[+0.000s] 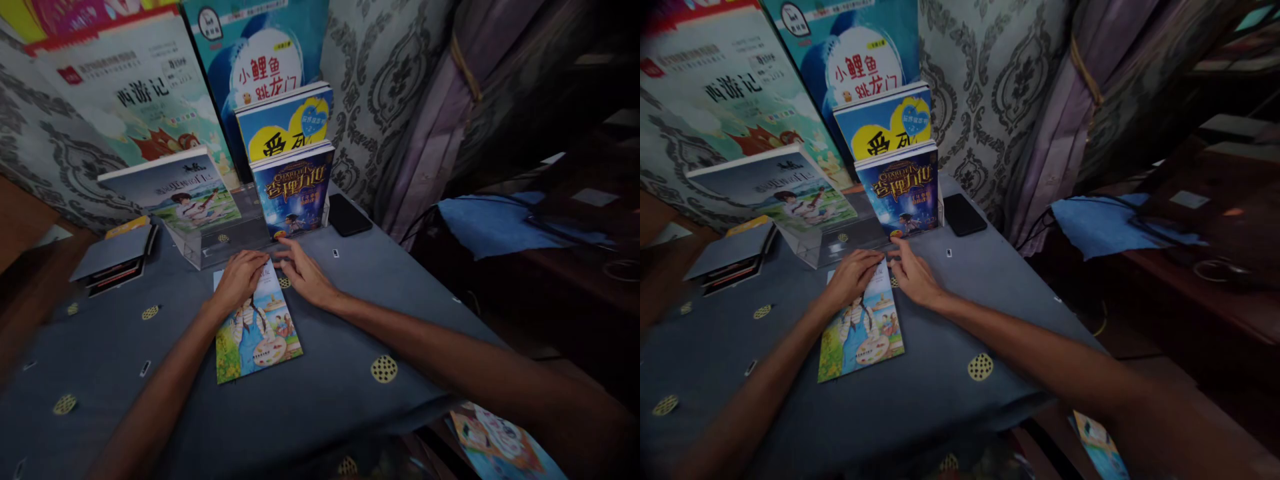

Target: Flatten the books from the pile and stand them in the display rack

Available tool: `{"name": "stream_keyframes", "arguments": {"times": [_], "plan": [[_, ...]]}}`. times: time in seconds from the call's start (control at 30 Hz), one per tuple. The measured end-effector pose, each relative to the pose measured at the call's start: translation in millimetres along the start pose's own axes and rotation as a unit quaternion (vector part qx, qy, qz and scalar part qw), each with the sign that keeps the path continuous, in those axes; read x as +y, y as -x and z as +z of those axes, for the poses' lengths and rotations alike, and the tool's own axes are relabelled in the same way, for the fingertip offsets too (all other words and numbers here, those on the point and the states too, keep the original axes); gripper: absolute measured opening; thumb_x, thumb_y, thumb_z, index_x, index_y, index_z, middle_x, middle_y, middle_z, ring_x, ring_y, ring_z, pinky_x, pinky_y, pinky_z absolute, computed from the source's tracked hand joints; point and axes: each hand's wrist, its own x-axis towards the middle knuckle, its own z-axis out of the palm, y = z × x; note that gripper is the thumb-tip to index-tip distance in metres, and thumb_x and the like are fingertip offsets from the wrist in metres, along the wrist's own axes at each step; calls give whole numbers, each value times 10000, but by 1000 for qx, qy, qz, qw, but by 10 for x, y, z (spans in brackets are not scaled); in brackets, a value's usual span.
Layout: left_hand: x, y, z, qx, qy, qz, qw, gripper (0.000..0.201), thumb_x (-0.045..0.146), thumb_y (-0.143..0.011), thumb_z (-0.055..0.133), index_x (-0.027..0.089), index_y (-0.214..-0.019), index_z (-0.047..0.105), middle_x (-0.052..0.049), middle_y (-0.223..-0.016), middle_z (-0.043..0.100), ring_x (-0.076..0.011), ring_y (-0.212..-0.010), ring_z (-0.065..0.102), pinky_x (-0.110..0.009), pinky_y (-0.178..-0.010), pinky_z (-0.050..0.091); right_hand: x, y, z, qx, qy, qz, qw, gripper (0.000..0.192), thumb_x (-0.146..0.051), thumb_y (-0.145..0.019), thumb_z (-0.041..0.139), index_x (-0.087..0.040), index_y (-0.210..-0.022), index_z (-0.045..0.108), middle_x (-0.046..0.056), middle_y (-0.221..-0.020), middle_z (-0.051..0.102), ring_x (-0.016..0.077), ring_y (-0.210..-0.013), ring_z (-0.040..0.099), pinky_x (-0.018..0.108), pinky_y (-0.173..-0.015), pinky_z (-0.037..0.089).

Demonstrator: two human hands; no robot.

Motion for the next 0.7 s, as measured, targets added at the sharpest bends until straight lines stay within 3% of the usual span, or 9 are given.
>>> {"name": "stream_keyframes", "arguments": {"times": [0.43,0.7], "plan": [[-59,37,84,24,-16,29,999,348,167,-987,437,150,-1235,680,-122,-1303,678,-298,-1332,505,-534,-1099,426,33,-1,-4,-5,-7,-4,1000,489,-236,-988,400,-219,-1472,328,144,-1309,640,241,-1109,686,480,-1018,521],[15,37,29,3,-59,74,995,346,115,-946,466,148,-1202,697,-121,-1270,697,-294,-1271,543,-511,-1045,464,55,-19,13,-3,-12,-5,1000,481,-268,-1005,389,-201,-1474,310,133,-1245,670,235,-1119,678,464,-1025,517]]}}
